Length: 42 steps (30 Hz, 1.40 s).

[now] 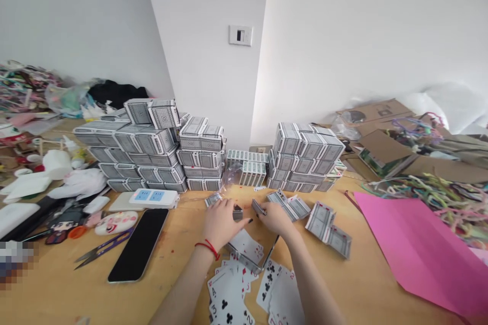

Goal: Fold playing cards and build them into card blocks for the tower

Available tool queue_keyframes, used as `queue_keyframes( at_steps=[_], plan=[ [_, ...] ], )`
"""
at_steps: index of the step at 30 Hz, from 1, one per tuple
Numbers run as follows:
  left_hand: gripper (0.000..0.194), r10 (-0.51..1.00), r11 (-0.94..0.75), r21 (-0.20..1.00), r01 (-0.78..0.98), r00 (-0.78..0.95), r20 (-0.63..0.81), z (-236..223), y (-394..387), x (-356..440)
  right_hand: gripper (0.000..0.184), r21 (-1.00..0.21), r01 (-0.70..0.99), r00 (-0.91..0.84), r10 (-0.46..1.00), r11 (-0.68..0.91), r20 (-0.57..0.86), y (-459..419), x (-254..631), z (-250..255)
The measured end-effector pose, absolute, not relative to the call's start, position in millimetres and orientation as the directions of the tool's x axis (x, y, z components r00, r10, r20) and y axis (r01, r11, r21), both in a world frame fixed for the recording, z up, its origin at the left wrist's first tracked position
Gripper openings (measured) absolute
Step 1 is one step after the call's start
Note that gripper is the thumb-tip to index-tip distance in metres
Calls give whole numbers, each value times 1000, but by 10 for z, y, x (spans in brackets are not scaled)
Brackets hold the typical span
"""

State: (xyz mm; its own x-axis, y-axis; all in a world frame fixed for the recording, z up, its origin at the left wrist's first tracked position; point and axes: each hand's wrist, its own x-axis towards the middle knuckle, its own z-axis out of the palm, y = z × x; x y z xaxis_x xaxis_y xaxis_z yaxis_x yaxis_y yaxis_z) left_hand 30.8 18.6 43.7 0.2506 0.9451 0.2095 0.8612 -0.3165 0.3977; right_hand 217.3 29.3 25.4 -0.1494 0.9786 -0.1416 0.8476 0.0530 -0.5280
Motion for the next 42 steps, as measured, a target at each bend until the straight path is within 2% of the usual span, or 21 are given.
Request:
queue_keyframes(
  at_steps=[4, 7, 11, 14, 16, 20, 24, 29, 42],
  plan=[
    [24, 950, -311, 293, 904, 304, 72, 463, 267, 466, 19, -554, 827, -203, 970, 97, -133, 309, 2214, 268],
    [19, 944, -326, 283, 902, 325, 52, 459, 352, 499, 21, -572, 811, -228, 966, 120, -122, 298, 2278, 298],
    [25, 947, -319, 291, 902, 318, 49, 418, 421, 467, 24, -593, 793, -240, 966, 139, -94, 279, 2331, 330],
    [32, 951, -307, 366, 879, 301, 75, 377, 458, 425, 26, -610, 776, -261, 962, 160, -79, 268, 2338, 344],
    [28, 942, -328, 441, 835, 321, 95, 360, 483, 390, 27, -619, 767, -273, 959, 170, -75, 257, 2340, 351],
    [17, 904, -405, 512, 758, 414, 102, 355, 516, 277, 32, -642, 743, -304, 950, 186, -77, 226, 2365, 365],
    [13, 811, -533, 595, 601, 564, 157, 346, 523, 126, 38, -652, 736, -315, 944, 180, -95, 217, 2389, 363],
    [16, 750, -579, 592, 561, 651, 117, 324, 523, 59, 40, -612, 772, -303, 946, 170, -119, 232, 2373, 348],
    [27, 800, -525, 627, 576, 585, 134, 303, 495, 144, 39, -598, 775, -332, 937, 204, -111, 229, 2352, 348]
  ],
)
